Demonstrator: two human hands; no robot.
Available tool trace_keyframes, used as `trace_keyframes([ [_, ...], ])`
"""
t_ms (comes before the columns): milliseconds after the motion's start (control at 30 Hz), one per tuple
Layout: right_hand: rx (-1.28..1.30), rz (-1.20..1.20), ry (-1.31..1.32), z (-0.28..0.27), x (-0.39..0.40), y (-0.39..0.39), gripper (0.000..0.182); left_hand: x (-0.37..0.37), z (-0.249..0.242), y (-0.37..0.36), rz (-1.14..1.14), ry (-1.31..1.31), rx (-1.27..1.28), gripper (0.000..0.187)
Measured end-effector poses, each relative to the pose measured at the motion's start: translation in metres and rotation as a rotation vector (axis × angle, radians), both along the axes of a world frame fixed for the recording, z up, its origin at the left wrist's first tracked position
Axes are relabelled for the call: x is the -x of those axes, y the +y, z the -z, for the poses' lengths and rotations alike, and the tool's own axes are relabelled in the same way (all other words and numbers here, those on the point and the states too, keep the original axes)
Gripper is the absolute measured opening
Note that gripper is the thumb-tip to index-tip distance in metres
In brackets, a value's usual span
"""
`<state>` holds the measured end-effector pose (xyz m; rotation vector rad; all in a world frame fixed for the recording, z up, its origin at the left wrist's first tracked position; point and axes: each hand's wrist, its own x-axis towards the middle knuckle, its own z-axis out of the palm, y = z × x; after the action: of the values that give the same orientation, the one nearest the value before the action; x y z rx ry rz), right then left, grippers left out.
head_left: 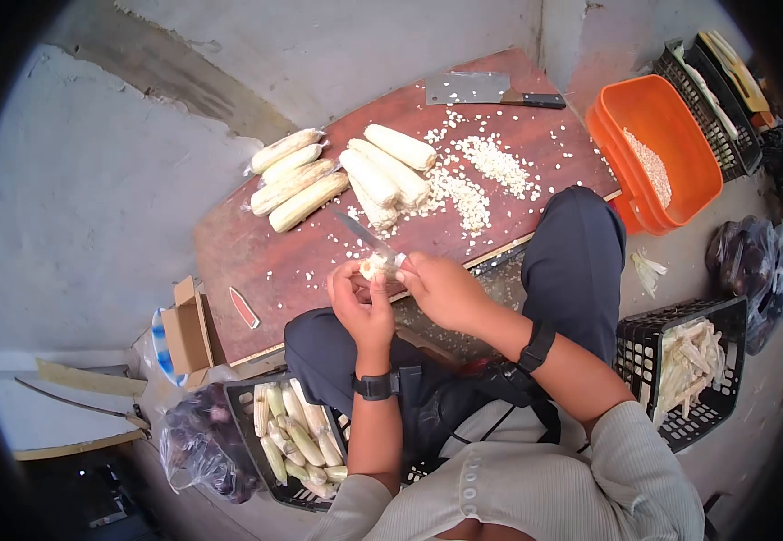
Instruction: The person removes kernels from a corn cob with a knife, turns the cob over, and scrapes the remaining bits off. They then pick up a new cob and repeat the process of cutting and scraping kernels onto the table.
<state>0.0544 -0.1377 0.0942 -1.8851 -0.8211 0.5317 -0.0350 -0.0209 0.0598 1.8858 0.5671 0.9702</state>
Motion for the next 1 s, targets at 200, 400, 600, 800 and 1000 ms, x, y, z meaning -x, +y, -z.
trace_keyframes([
  [200, 0.038, 0.056, -0.204, -0.007, 0.012, -0.022, 0.023, 0.006, 0.002, 0.002, 0.033, 0.032, 0.047, 0.028],
  [400, 0.219, -0.046, -0.259, -0.016, 0.027, -0.031, 0.024, 0.010, 0.013, 0.008, 0.029, -0.022, 0.141, 0.029],
  [600, 0.225, -0.084, -0.265, -0.016, 0.026, -0.034, 0.022, 0.009, 0.010, 0.007, 0.034, -0.001, 0.075, 0.026],
  [800, 0.282, -0.139, -0.244, -0.015, 0.021, -0.030, 0.019, 0.008, 0.002, 0.004, 0.032, 0.028, -0.010, 0.029],
  [1000, 0.343, -0.173, -0.188, -0.015, 0.011, -0.016, 0.026, 0.008, 0.002, 0.008, 0.034, 0.092, -0.029, 0.026],
])
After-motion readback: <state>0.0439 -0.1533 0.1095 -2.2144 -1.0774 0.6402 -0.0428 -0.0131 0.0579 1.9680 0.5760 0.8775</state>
